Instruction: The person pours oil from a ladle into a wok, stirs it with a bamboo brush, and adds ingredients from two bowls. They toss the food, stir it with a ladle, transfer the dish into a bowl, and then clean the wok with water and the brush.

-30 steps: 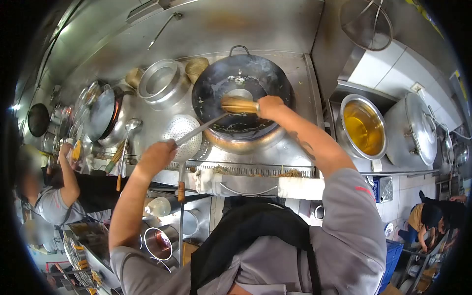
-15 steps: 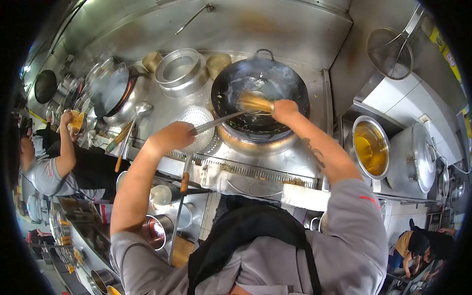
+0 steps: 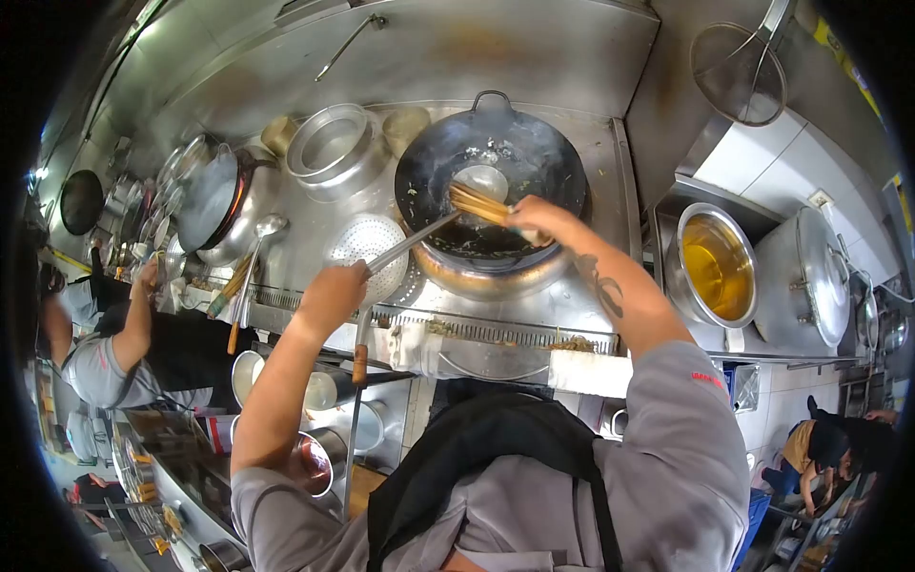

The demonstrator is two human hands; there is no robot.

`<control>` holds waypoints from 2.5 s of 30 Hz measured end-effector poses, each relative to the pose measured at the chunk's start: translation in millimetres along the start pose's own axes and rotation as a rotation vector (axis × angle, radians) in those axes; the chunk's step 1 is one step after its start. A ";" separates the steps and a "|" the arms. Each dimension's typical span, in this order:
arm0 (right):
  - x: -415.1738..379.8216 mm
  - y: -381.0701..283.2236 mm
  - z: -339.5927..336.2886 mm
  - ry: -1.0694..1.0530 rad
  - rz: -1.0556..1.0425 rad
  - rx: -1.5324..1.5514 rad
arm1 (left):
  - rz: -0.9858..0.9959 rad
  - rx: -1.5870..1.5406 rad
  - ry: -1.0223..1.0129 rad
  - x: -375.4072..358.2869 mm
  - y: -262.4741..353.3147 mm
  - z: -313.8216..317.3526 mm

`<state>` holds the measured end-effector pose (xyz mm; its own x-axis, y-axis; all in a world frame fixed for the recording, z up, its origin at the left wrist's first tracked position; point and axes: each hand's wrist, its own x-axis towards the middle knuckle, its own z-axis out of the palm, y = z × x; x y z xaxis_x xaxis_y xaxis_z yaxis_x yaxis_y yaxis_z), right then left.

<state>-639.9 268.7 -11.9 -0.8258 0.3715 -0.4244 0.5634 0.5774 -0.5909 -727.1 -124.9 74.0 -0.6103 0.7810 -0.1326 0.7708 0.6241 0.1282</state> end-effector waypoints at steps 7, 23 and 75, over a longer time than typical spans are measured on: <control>-8.7 -3.2 -12.6 -0.062 0.130 0.169 | 0.015 0.409 0.095 -20.1 2.3 11.0; -35.5 -14.2 -33.0 -0.138 0.130 0.055 | 0.032 0.625 0.244 -4.6 9.9 -20.7; -15.6 -20.7 3.3 0.318 -0.079 -0.495 | 0.139 0.418 0.136 8.8 27.4 -61.9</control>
<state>-638.6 248.5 4.7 -0.8748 0.4694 -0.1204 0.4844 0.8541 -0.1897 -722.7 -99.5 137.3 -0.4930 0.8700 -0.0089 0.8376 0.4718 -0.2753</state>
